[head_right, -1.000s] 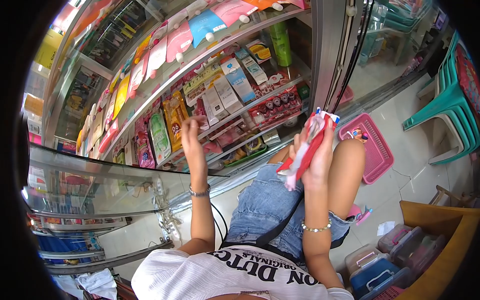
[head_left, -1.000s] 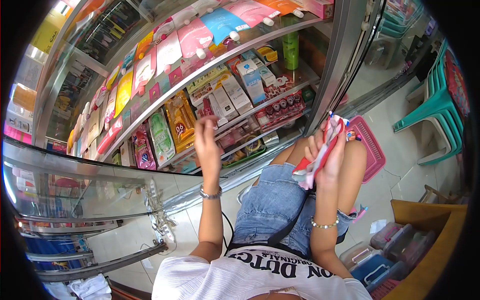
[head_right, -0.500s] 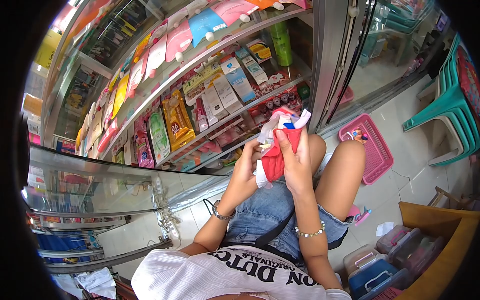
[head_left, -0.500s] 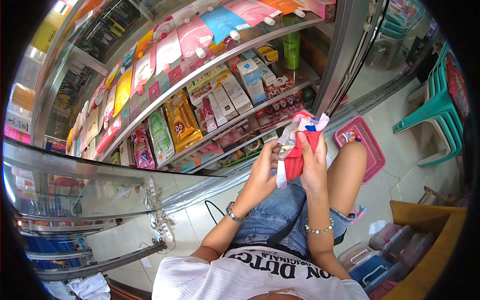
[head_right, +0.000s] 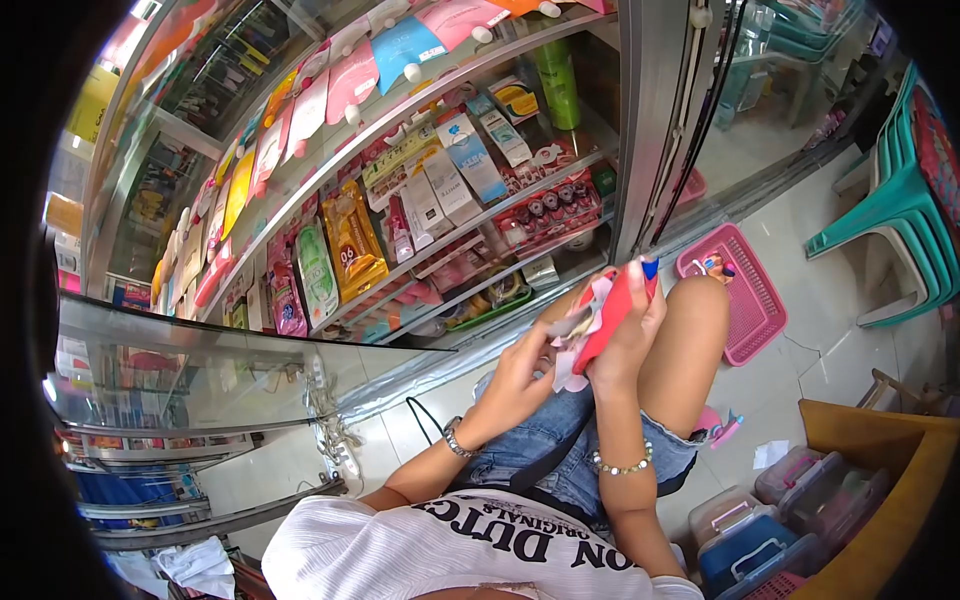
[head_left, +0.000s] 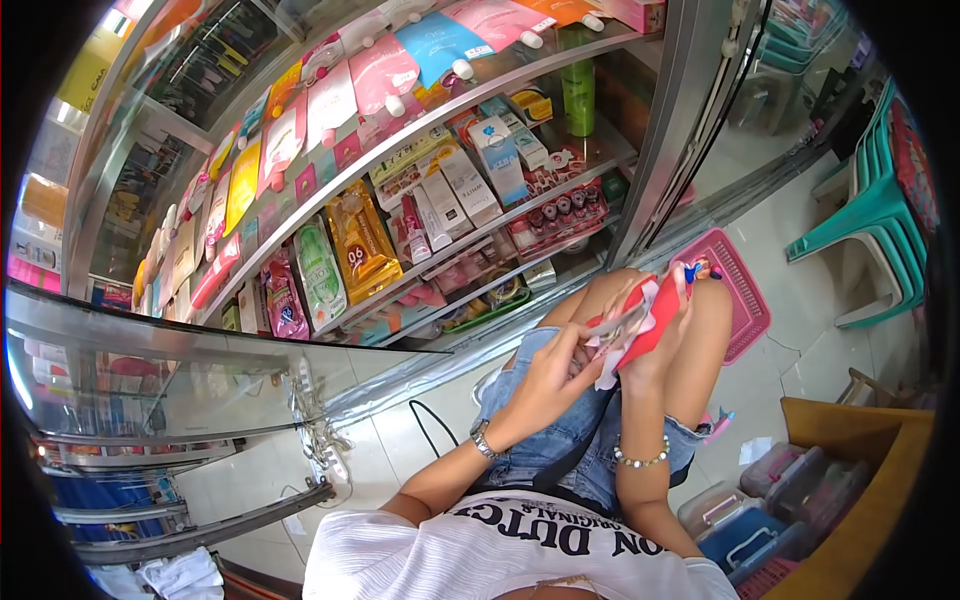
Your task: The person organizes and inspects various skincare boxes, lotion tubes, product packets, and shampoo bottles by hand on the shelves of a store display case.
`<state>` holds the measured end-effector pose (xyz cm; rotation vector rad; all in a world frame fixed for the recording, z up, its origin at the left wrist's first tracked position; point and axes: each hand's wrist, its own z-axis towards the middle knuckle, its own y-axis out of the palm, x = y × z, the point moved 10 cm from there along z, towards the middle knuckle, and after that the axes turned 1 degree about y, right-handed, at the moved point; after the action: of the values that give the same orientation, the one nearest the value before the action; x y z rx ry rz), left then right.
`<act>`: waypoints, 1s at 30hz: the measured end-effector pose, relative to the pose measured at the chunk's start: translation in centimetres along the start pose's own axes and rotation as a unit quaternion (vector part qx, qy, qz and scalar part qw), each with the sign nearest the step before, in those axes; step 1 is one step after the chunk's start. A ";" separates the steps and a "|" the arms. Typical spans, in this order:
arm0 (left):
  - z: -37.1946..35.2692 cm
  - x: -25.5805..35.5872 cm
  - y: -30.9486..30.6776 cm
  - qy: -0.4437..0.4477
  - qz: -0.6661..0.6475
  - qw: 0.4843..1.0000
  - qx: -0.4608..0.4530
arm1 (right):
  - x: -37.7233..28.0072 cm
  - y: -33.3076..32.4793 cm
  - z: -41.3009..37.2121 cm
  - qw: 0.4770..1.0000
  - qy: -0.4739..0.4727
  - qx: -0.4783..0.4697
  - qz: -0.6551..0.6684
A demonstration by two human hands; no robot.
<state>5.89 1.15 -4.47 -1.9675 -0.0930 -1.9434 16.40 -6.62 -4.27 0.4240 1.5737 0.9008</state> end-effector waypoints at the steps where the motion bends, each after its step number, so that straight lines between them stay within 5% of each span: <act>1: -0.2 0.6 0.1 0.023 0.034 0.999 -0.002 | 0.0 0.0 0.1 1.000 0.000 0.002 0.001; 4: -0.3 0.9 0.1 0.080 0.112 0.991 -0.002 | 0.0 -1.4 0.7 0.988 0.023 0.155 0.011; 7: -0.3 1.8 -0.1 0.152 0.196 0.969 0.008 | -0.5 -0.3 0.8 0.991 0.010 0.127 -0.035; 9: -0.4 -0.2 0.9 0.019 0.058 0.992 -0.111 | -1.0 0.2 0.8 0.992 0.004 0.111 -0.056; 10: -1.0 -1.0 1.6 -0.049 -0.012 0.984 -0.168 | -1.0 1.1 0.9 0.997 0.017 0.064 -0.042; 13: -2.0 0.5 1.6 -0.062 -0.064 0.967 -0.238 | -0.8 2.3 1.0 0.999 0.043 -0.028 -0.013; 14: -2.6 0.9 1.9 -0.067 -0.090 0.956 -0.272 | -0.6 3.9 1.0 0.987 0.036 -0.136 0.075; 16: -3.0 0.9 1.5 -0.059 -0.120 0.951 -0.279 | -1.5 6.8 -0.2 0.906 0.022 -0.342 0.246; 19: -3.7 0.5 1.2 -0.041 -0.184 0.936 -0.297 | -2.5 9.3 -1.3 0.844 0.059 -0.418 0.330; 21: -3.7 -0.1 0.1 -0.047 -0.292 0.918 -0.266 | -2.4 10.5 -2.3 0.807 0.080 -0.454 0.370; 25: -3.4 0.1 -1.2 -0.036 -0.316 0.934 -0.163 | 0.9 10.7 -2.2 0.841 0.148 -0.310 0.418; 27: -3.5 0.0 -1.3 -0.028 -0.300 0.946 -0.116 | 2.8 10.4 -3.5 0.941 0.139 -0.271 0.148; 28: -3.6 -0.8 -2.6 -0.028 -0.267 0.963 -0.009 | 3.5 10.1 -3.6 0.961 0.128 -0.244 0.005; 29: -4.1 -1.4 -4.0 -0.027 -0.232 0.967 0.099 | 3.7 10.9 -3.9 0.960 0.130 -0.249 0.004; 30: -5.0 -1.8 -5.8 -0.028 -0.195 0.958 0.208 | 2.7 12.2 -4.2 0.957 0.039 -0.268 -0.104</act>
<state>-0.67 5.38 -5.04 -1.8104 -0.8910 -1.8889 9.20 1.72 2.90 -0.1624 1.3410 1.1386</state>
